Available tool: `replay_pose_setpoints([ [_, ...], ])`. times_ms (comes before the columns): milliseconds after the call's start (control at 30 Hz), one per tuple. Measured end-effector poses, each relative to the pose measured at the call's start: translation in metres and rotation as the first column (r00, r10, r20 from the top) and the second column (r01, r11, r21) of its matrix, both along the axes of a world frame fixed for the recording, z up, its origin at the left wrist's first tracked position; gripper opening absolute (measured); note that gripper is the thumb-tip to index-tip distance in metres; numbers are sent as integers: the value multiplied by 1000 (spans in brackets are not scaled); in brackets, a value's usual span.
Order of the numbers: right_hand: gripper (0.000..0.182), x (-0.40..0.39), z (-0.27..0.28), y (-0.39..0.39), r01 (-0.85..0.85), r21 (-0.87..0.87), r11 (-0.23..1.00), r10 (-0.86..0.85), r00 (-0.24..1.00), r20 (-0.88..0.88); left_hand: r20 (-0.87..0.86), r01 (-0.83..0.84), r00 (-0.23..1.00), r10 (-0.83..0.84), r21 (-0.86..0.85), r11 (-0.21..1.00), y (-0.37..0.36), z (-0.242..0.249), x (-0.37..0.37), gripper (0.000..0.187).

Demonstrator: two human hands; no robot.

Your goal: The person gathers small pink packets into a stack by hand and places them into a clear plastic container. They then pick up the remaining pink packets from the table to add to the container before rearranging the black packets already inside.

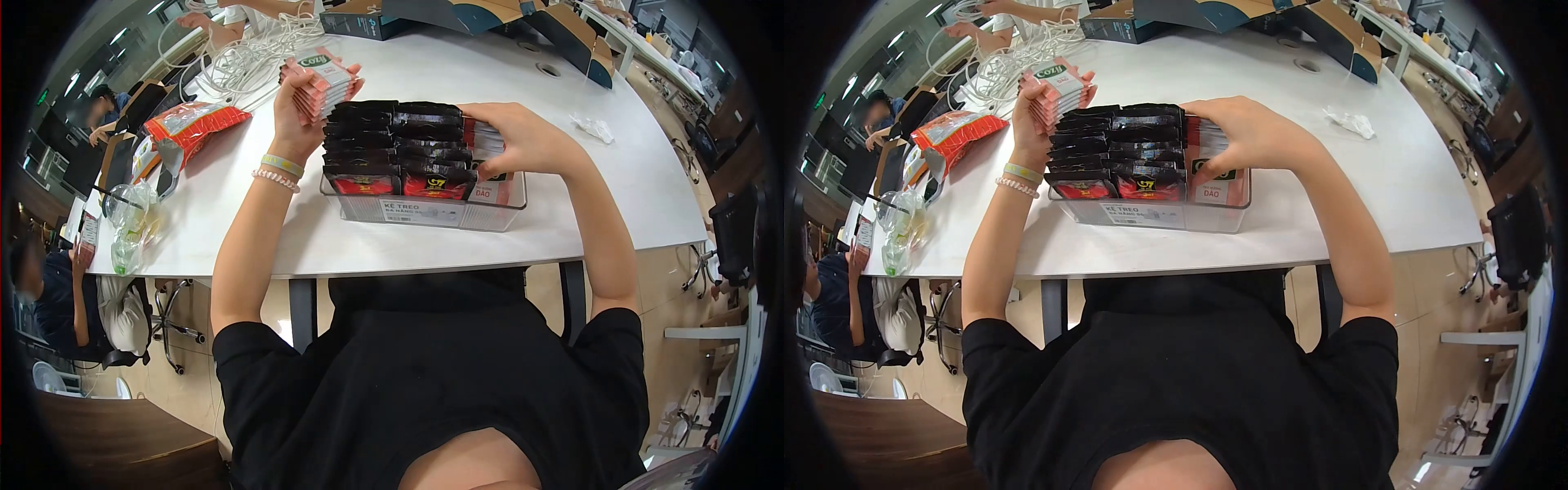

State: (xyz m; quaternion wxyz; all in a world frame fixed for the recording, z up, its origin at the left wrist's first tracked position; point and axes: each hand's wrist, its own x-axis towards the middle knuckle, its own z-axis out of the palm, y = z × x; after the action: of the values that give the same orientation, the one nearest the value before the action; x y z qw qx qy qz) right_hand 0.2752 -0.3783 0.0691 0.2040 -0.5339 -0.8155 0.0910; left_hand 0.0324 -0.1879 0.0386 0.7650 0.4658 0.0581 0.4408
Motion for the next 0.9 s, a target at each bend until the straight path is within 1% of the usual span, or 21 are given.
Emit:
replay_pose_setpoints([
  [67,82,0,-1,-1,8,11,1000,-8,1000,6,-2,34,999,-34,34,999,-10,8,-2,56],
  [167,82,0,-4,-3,44,37,998,-46,999,29,-61,65,996,-61,68,996,-11,11,-5,58],
  [267,81,-2,-4,-4,57,53,997,-60,997,53,-242,-117,956,168,212,970,-20,14,-3,62],
  [300,80,-3,-2,-5,54,44,998,-56,997,52,-281,-142,940,193,192,971,-22,14,-4,60],
  [333,80,-3,0,-6,52,35,998,-54,997,51,-264,-158,944,197,160,974,-22,14,-4,57],
  [433,59,-3,0,-3,16,314,949,-15,1000,-5,-204,-198,957,209,73,978,-15,9,-1,45],
  [500,41,-10,12,-12,66,336,940,-30,993,-111,-141,-222,964,224,27,975,-8,4,1,37],
  [533,33,-14,20,-18,89,344,935,-35,986,-161,-138,-233,963,232,10,972,-7,3,2,35],
  [600,22,-19,28,-33,48,254,966,22,963,-267,-128,-259,959,254,-26,966,-5,1,2,31],
  [633,20,-20,29,-37,22,209,978,47,946,-320,-131,-262,957,257,-22,965,-5,1,1,31],
  [667,20,-19,29,-38,-75,98,992,93,975,-202,-136,-265,956,260,-19,964,-5,1,1,30],
  [733,21,-15,25,-40,-217,-151,964,222,975,18,-137,-273,953,268,-12,962,-5,0,1,30],
  [833,34,-32,8,-38,-195,-178,965,244,914,323,-143,-264,955,259,-19,964,1,-6,4,30],
  [900,44,-35,4,-37,-167,-173,971,207,946,249,-158,-237,961,227,-41,971,6,-11,4,30],
])
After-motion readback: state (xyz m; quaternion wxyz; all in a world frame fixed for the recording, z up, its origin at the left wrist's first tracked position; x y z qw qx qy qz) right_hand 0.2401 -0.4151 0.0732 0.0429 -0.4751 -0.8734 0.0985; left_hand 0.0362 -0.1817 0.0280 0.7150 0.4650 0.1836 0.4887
